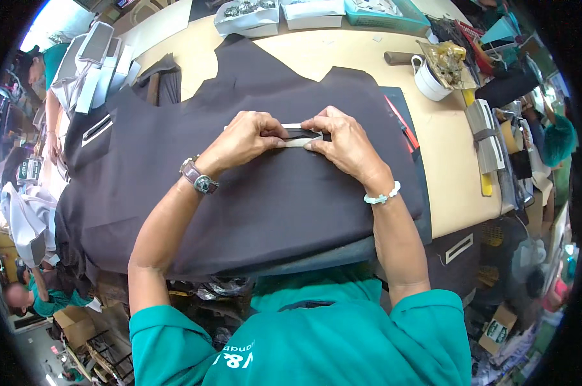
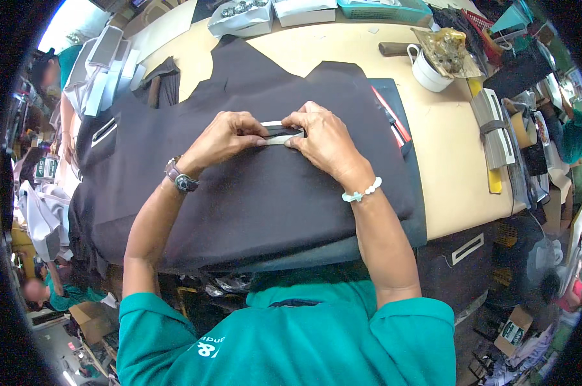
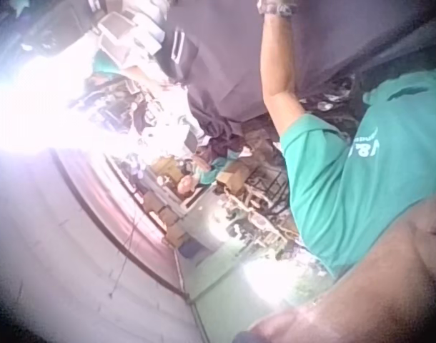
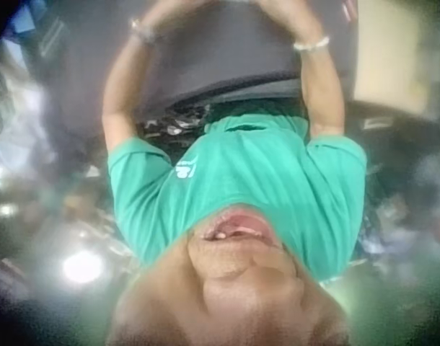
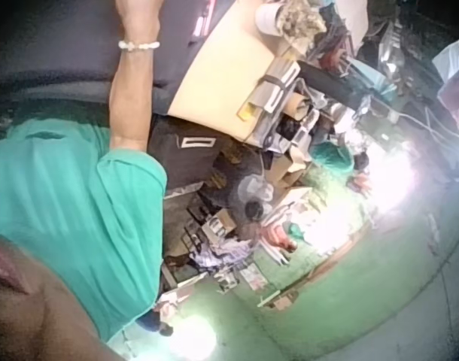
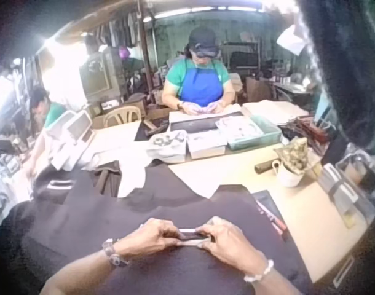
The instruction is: The person trims the edges of rectangular cutouts in a piece of brown leather using a utility knife and small shears, then folds and presses the leather edges around the openings by hand on a work mat.
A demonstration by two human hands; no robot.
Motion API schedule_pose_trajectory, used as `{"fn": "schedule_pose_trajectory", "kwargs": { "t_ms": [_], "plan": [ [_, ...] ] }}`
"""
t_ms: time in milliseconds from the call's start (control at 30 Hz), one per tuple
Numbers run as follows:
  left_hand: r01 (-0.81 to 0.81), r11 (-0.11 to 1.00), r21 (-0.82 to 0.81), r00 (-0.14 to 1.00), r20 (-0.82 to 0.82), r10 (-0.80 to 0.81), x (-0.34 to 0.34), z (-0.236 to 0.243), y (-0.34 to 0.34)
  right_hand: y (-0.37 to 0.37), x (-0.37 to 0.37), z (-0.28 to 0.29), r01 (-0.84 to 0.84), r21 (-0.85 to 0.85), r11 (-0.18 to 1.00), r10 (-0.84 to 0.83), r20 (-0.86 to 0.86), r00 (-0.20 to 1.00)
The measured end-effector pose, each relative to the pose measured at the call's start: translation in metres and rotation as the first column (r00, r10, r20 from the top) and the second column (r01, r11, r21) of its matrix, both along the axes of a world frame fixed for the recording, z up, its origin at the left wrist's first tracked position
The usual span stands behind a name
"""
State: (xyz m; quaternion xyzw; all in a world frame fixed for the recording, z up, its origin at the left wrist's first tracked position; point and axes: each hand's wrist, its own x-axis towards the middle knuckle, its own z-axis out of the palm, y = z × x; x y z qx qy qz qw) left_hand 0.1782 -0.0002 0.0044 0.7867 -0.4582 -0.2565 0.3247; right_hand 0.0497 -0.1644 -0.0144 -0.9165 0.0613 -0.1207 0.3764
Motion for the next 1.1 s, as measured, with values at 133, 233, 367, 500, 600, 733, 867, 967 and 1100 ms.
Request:
{"fn": "schedule_pose_trajectory", "kwargs": {
  "t_ms": [133,233,367,500,600,733,867,967,1100],
  "plan": [
    [0.008,0.998,-0.058,0.991,0.136,0.000,0.000,-0.010,0.009,-0.012,-0.002,-0.006,-0.112,0.049,0.993,0.113,-0.022,0.993],
    [0.036,0.996,-0.078,0.982,0.190,-0.021,-0.003,-0.010,0.007,-0.021,-0.004,0.011,-0.101,0.147,0.984,0.131,-0.206,0.970],
    [0.081,0.991,-0.110,0.977,0.204,-0.057,0.003,-0.015,0.010,-0.006,0.009,-0.018,0.167,-0.221,0.961,-0.131,0.172,0.976],
    [0.086,0.994,-0.062,0.974,0.214,-0.071,0.002,-0.011,0.007,0.016,0.022,-0.038,0.153,-0.401,0.903,-0.042,0.273,0.961],
    [0.057,0.998,-0.007,0.977,0.206,-0.054,0.006,-0.008,0.016,0.009,0.018,-0.036,0.168,-0.356,0.919,-0.090,0.226,0.970],
    [0.001,0.999,0.038,0.978,0.211,-0.009,0.010,0.000,0.038,-0.003,0.006,-0.025,0.173,-0.374,0.911,-0.154,0.082,0.985],
    [0.016,1.000,0.018,0.973,0.231,-0.019,0.014,-0.004,0.041,0.023,0.025,-0.033,0.119,-0.456,0.882,-0.121,0.025,0.992],
    [0.030,0.999,0.029,0.963,0.266,-0.037,0.015,-0.003,0.041,0.039,0.042,-0.033,0.028,-0.440,0.898,-0.043,-0.024,0.999],
    [0.004,0.999,0.041,0.956,0.293,-0.016,0.022,-0.004,0.058,0.017,0.025,-0.024,0.086,-0.484,0.871,-0.128,-0.055,0.990]
  ]
}}
